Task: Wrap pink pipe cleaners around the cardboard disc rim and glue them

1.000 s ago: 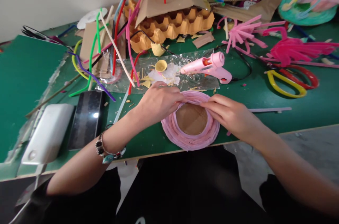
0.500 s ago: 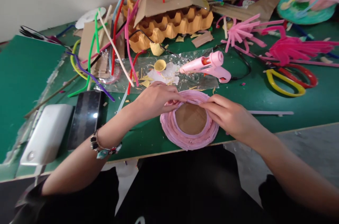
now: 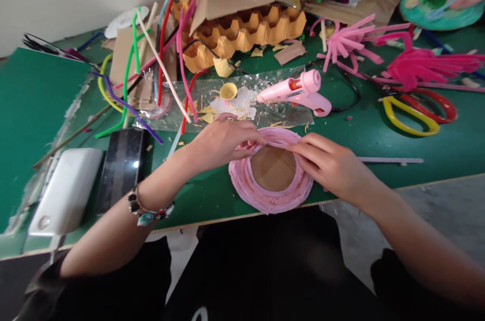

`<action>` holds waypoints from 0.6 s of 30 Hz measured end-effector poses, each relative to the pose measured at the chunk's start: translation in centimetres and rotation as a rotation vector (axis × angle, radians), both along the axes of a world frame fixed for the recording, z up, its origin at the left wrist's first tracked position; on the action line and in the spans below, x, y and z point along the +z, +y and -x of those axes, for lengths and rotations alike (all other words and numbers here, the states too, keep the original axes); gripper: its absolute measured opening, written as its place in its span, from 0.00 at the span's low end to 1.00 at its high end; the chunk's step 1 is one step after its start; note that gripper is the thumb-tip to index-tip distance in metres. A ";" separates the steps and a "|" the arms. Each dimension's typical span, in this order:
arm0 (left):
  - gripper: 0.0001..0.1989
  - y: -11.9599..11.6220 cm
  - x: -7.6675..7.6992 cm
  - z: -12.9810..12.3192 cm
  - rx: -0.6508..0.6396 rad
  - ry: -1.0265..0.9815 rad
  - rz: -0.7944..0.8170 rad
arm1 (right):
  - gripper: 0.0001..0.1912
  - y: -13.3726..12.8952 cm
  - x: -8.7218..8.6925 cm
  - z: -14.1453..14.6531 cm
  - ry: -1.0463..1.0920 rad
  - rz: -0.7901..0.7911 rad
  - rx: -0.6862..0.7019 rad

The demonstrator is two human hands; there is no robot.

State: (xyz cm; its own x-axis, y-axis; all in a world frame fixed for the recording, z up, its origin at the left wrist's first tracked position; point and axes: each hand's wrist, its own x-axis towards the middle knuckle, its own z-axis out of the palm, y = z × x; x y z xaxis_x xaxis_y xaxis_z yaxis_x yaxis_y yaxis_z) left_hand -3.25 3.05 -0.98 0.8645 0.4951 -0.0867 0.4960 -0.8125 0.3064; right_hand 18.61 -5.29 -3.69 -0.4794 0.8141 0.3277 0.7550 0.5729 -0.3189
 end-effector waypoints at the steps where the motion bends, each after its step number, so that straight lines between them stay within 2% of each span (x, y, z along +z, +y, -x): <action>1: 0.12 0.0 0.0 0.0 0.005 -0.001 0.006 | 0.14 0.0 0.0 0.0 -0.006 0.001 -0.003; 9: 0.11 -0.1 0.2 -0.3 0.025 -0.016 0.041 | 0.11 -0.4 -0.2 -0.1 0.031 -0.002 -0.024; 14: 0.13 -0.3 0.3 -0.1 0.018 -0.018 0.070 | 0.13 -0.8 -0.5 -0.2 -0.058 -0.010 -0.021; 18: 0.13 -0.9 0.8 -0.3 0.043 0.042 -0.025 | 0.14 -1.0 -0.4 -0.1 -0.140 -0.040 -0.033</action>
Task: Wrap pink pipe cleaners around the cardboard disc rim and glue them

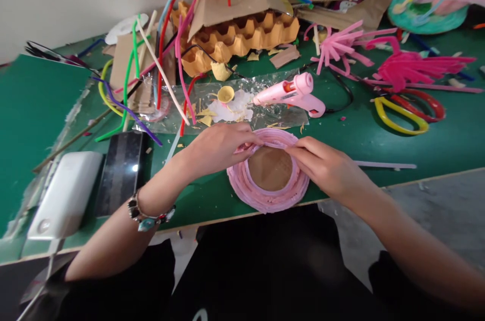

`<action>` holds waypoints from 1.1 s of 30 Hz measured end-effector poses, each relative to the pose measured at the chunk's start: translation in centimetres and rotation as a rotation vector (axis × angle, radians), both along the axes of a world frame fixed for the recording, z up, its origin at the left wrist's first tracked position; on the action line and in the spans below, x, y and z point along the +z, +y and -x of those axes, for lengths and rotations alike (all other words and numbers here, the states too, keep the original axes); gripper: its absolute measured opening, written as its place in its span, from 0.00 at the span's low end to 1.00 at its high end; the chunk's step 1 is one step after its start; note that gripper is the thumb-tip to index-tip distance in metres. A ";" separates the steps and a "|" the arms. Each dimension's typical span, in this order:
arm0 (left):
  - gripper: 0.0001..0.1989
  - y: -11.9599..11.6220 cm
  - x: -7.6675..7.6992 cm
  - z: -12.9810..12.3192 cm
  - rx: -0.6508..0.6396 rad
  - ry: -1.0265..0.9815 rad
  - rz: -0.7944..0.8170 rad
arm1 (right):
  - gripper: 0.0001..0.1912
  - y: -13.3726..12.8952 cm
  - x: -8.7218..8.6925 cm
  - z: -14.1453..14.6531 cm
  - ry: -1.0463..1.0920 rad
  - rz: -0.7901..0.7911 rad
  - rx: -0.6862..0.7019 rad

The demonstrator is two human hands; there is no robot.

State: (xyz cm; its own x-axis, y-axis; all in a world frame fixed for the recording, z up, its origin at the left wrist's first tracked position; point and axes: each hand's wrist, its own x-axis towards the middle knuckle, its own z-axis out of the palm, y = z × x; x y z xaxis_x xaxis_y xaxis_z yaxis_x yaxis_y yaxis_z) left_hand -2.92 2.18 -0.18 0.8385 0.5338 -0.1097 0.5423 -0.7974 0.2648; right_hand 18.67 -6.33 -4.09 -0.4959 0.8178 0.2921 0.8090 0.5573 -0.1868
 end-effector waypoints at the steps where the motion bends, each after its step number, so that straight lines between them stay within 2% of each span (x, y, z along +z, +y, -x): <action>1: 0.12 -0.1 0.2 -0.2 0.003 0.026 -0.039 | 0.14 -0.1 0.1 0.1 -0.034 -0.010 -0.007; 6: 0.10 0.0 0.5 -2.2 -0.013 0.067 -0.211 | 0.15 -0.2 0.5 0.4 -0.137 -0.061 -0.024; 11: 0.11 0.6 -0.1 -3.6 -0.082 0.062 -0.202 | 0.14 -0.1 0.5 0.5 -0.148 -0.071 -0.027; 15: 0.09 1.0 -0.4 -3.9 -0.075 0.063 -0.186 | 0.13 0.0 0.3 0.4 -0.117 -0.059 -0.023; 20: 0.09 0.8 0.1 -4.5 -0.068 0.134 -0.204 | 0.12 -0.1 0.1 0.4 -0.052 0.026 -0.037; 24: 0.08 0.4 0.5 -4.8 -0.152 0.206 -0.325 | 0.13 -0.1 0.1 0.4 0.005 0.080 -0.050; 28: 0.10 0.2 0.4 -4.6 -0.230 0.187 -0.444 | 0.14 -0.1 0.1 0.4 0.043 0.097 -0.055; 33: 0.10 0.2 0.6 -4.9 -0.168 0.196 -0.389 | 0.14 -0.1 0.0 0.4 0.041 0.064 -0.048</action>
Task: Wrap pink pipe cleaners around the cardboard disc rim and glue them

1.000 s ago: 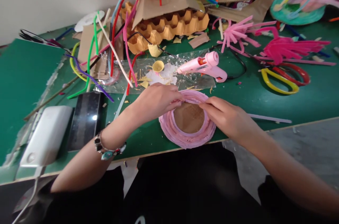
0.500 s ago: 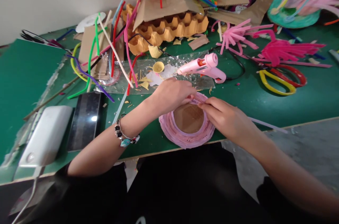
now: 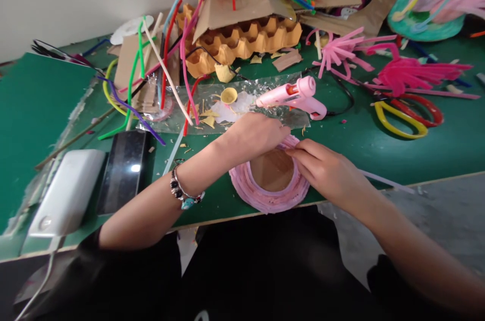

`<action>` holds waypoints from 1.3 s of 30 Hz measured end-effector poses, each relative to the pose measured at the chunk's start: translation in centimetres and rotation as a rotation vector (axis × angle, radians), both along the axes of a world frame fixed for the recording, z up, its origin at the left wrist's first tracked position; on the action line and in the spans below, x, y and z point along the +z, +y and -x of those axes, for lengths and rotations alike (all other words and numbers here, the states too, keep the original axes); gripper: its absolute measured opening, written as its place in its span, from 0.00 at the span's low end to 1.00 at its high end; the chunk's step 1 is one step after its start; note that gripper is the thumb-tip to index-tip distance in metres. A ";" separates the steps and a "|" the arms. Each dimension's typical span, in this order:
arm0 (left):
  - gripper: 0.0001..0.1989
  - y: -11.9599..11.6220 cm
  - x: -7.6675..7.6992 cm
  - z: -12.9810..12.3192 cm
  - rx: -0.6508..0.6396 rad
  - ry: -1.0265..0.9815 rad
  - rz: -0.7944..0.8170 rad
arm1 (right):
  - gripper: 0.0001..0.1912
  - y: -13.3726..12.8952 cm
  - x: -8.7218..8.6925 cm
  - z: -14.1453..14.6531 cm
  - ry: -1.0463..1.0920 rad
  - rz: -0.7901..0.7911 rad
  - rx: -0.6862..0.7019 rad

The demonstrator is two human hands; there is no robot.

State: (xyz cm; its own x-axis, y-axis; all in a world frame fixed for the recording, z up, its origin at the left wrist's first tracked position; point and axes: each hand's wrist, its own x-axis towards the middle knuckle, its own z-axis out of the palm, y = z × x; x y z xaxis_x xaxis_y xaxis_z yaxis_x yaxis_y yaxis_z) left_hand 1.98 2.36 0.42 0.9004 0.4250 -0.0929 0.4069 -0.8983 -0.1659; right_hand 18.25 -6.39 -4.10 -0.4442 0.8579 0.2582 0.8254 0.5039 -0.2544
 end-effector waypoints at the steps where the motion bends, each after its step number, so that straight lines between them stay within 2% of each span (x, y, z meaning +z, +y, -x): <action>1: 0.09 0.0 0.1 -0.2 0.031 0.016 0.013 | 0.14 0.0 0.0 0.0 -0.004 0.002 -0.001; 4: 0.08 0.0 0.1 -0.7 0.100 0.051 0.048 | 0.13 0.0 0.1 0.0 -0.012 0.014 -0.005; 13: 0.07 0.1 0.4 -1.6 0.162 0.071 0.085 | 0.12 0.1 0.1 0.2 0.021 0.003 0.008; 23: 0.09 -0.3 1.2 -2.4 0.121 0.140 0.030 | 0.14 -0.1 0.7 0.2 0.032 0.109 -0.036; 31: 0.06 -0.5 1.5 -2.3 0.175 0.170 0.052 | 0.13 0.2 1.8 -0.1 -0.095 0.028 -0.010; 34: 0.07 -0.5 1.6 -1.9 0.184 0.188 0.066 | 0.12 0.1 1.9 -0.2 -0.112 0.036 -0.055; 39: 0.09 -0.9 1.6 -1.2 0.223 0.166 0.091 | 0.12 -0.2 1.5 0.3 0.002 0.077 -0.223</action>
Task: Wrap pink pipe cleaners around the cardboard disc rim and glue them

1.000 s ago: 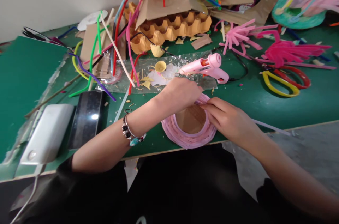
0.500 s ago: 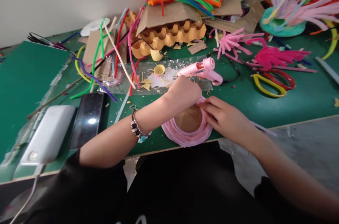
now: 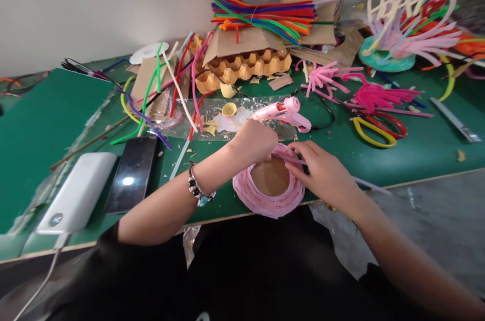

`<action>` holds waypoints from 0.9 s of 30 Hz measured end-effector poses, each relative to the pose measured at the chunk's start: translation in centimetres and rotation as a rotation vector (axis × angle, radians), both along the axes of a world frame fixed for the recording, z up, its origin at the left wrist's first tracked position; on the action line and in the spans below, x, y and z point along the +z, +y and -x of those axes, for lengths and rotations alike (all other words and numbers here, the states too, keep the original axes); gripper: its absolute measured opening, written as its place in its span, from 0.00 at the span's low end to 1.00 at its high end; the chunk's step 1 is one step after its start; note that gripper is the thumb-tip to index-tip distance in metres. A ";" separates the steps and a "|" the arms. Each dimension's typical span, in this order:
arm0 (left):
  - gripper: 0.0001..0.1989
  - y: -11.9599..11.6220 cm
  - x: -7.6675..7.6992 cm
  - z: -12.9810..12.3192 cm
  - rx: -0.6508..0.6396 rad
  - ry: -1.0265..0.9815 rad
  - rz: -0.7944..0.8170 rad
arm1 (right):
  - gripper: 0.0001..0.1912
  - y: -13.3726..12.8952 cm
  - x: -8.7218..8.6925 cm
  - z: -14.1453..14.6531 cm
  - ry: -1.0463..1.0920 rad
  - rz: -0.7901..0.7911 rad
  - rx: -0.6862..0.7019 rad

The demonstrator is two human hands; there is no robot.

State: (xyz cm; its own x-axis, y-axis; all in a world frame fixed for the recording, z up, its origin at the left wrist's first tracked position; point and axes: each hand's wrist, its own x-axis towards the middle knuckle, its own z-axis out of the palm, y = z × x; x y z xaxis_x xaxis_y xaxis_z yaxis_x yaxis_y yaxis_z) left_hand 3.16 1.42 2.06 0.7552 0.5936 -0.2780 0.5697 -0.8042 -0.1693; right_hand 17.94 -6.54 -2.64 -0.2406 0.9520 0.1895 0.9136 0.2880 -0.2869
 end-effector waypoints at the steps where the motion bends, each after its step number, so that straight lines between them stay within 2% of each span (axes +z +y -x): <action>1: 0.09 -0.1 0.0 0.1 0.004 -0.013 -0.003 | 0.13 0.0 -0.1 0.1 0.016 -0.007 -0.025; 6: 0.09 -0.7 0.0 0.5 0.057 -0.036 -0.023 | 0.16 -0.1 0.0 0.7 0.078 0.023 -0.068; 16: 0.14 -0.6 0.0 1.1 0.155 -0.057 0.070 | 0.17 0.2 0.2 1.2 0.167 0.104 -0.078; 21: 0.19 -0.9 -0.1 2.0 0.249 -0.065 0.113 | 0.14 0.4 -0.3 1.6 0.234 0.051 -0.047; 24: 0.20 -1.2 -0.1 2.4 0.314 -0.060 0.127 | 0.14 0.7 -0.6 1.8 0.245 -0.009 -0.042; 27: 0.20 -1.4 0.0 2.7 0.352 -0.070 0.105 | 0.13 0.9 -0.6 1.7 0.301 -0.001 -0.022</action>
